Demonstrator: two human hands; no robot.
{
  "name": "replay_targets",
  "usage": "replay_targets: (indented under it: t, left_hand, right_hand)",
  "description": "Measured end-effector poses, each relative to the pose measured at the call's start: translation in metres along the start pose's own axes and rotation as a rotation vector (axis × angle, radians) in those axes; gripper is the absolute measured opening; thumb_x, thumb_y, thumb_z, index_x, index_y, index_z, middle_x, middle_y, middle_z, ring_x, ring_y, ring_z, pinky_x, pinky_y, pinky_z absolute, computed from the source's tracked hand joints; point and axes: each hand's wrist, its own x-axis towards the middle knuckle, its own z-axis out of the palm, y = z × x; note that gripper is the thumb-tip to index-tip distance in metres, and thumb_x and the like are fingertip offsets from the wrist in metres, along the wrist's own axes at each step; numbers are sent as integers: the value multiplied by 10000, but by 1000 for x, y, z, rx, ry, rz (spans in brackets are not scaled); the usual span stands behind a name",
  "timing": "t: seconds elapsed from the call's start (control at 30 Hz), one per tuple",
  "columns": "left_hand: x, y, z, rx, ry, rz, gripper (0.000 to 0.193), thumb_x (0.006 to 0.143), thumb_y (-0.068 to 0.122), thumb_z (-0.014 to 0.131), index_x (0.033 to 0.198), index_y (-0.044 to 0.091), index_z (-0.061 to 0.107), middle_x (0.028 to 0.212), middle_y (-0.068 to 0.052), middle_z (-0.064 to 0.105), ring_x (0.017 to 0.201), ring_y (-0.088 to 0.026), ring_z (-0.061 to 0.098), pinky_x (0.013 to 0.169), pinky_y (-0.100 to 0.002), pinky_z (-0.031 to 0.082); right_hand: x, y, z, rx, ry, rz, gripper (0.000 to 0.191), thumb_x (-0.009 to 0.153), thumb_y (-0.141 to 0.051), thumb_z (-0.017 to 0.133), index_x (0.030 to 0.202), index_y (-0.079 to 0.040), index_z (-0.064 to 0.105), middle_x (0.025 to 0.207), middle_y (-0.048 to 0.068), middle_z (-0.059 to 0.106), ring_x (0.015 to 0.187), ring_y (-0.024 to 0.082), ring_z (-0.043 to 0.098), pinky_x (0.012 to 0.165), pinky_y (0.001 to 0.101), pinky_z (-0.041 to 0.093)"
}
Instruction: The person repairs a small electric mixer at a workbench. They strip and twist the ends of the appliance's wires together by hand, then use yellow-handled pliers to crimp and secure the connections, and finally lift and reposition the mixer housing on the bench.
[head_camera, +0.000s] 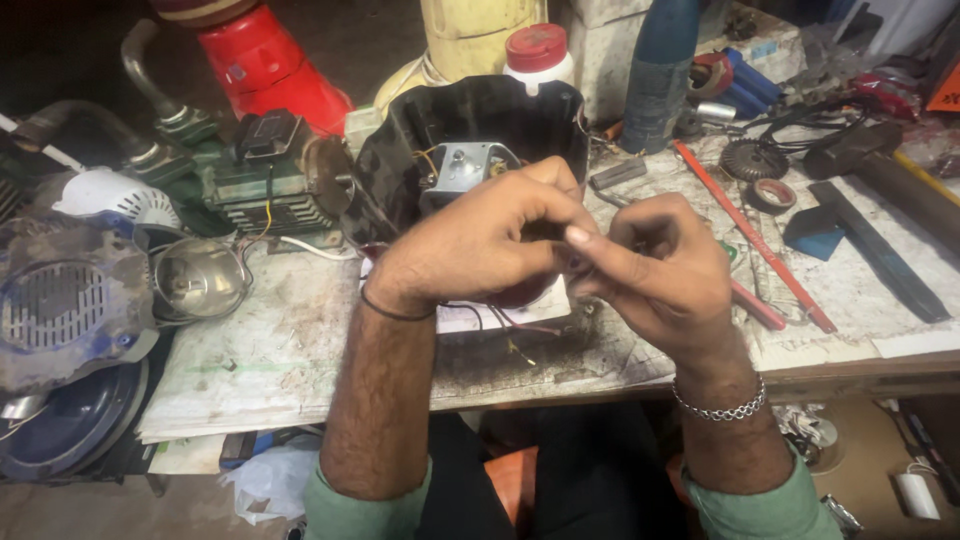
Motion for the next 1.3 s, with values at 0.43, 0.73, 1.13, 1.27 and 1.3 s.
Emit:
replay_targets:
  t: [0.43, 0.73, 1.13, 1.27, 1.3]
  left_hand:
    - [-1, 3, 0, -63, -31, -102, 183, 852, 8, 633, 992, 34, 747, 1042, -34, 541, 964, -141, 595, 748, -262, 536]
    - [-3, -9, -9, -23, -66, 59, 149, 929, 166, 772, 1041, 66, 773, 1016, -25, 574, 1027, -165, 596, 937, -297, 496]
    - [1, -9, -4, -145, 32, -10, 133, 954, 118, 740, 996, -2, 702, 960, -27, 617, 904, -121, 630, 800, -274, 541]
    - [2, -9, -3, -126, 35, 3, 136, 960, 103, 740, 1004, -22, 708, 948, -39, 595, 894, -124, 600, 784, -284, 519]
    - [2, -9, -3, -109, 38, 10, 138, 956, 98, 740, 1010, -24, 707, 950, -39, 597, 899, -124, 602, 789, -285, 519]
  right_hand:
    - [6, -8, -6, -15, -94, 14, 470, 775, -167, 903, 1216, -227, 754, 900, 6, 547, 759, 95, 553, 610, 257, 444]
    - [-9, -11, -28, 155, 32, 48, 473, 781, -248, 875, 1232, -178, 753, 947, -7, 583, 786, 75, 545, 603, 191, 407]
    - [-3, -10, 22, 352, 111, 332, 512, 965, -88, 774, 1448, -19, 618, 1207, 47, 567, 1049, 102, 577, 875, 223, 528]
    - [-2, -16, 23, 405, 133, 354, 455, 975, 21, 739, 1419, 1, 636, 1173, 53, 588, 1063, 123, 569, 928, 239, 515]
    - [-2, -17, 22, 423, 141, 369, 435, 972, 34, 731, 1398, 6, 646, 1163, 55, 595, 1059, 125, 574, 923, 240, 513]
